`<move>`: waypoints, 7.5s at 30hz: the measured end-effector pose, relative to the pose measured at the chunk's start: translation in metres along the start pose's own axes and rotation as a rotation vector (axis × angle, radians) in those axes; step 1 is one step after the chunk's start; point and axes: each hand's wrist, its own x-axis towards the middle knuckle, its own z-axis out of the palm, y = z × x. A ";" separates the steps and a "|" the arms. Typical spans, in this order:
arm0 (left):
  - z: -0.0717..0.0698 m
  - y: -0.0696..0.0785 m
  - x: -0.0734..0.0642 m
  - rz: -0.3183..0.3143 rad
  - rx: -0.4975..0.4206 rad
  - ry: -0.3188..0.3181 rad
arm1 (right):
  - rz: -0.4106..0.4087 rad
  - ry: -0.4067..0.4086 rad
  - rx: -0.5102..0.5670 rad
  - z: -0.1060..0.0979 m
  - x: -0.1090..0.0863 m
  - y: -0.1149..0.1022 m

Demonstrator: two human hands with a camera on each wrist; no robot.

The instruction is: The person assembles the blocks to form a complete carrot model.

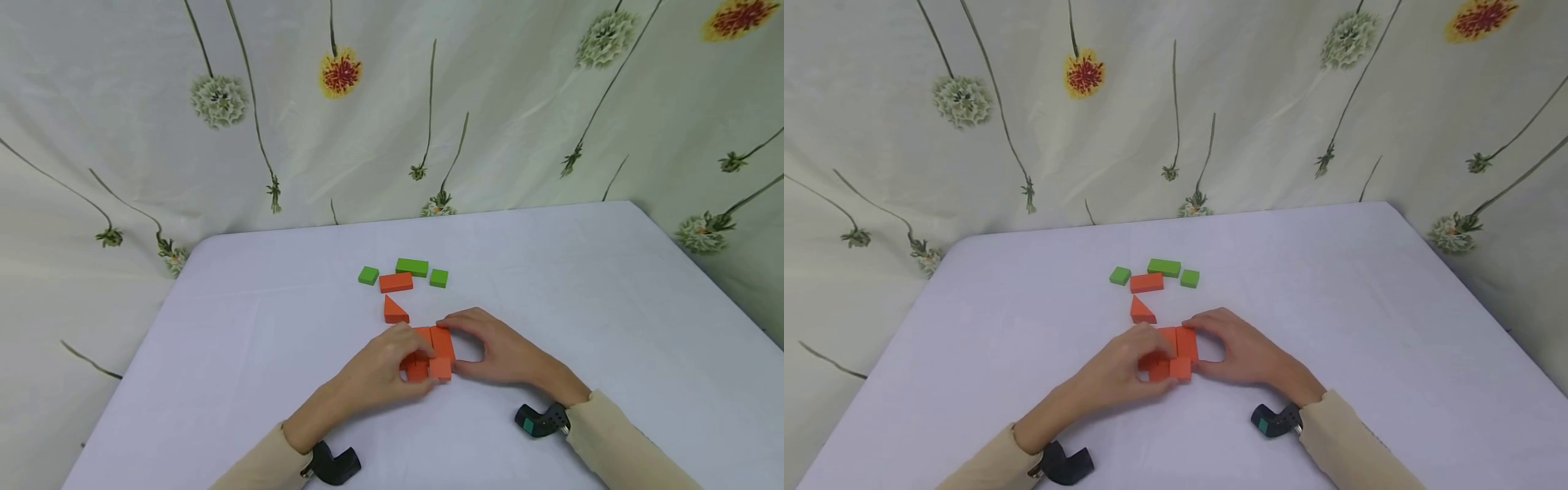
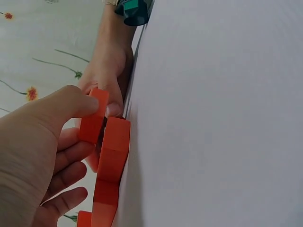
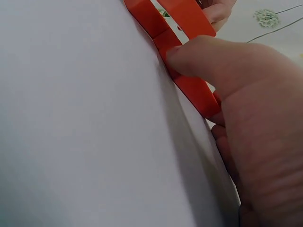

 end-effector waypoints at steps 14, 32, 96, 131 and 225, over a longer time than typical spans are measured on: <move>0.003 0.001 0.000 0.018 0.062 0.006 | 0.003 -0.020 -0.005 -0.003 -0.001 0.000; 0.011 -0.005 0.000 0.111 0.200 0.072 | -0.006 0.002 0.016 -0.002 0.000 0.001; -0.031 -0.071 0.041 -0.362 -0.114 0.208 | 0.035 -0.019 0.010 -0.002 -0.004 0.003; -0.027 -0.105 0.038 -0.293 0.100 0.212 | 0.036 -0.020 0.014 -0.002 0.000 0.000; 0.000 -0.003 -0.037 0.183 -0.004 0.147 | -0.005 -0.005 -0.004 -0.001 -0.002 -0.002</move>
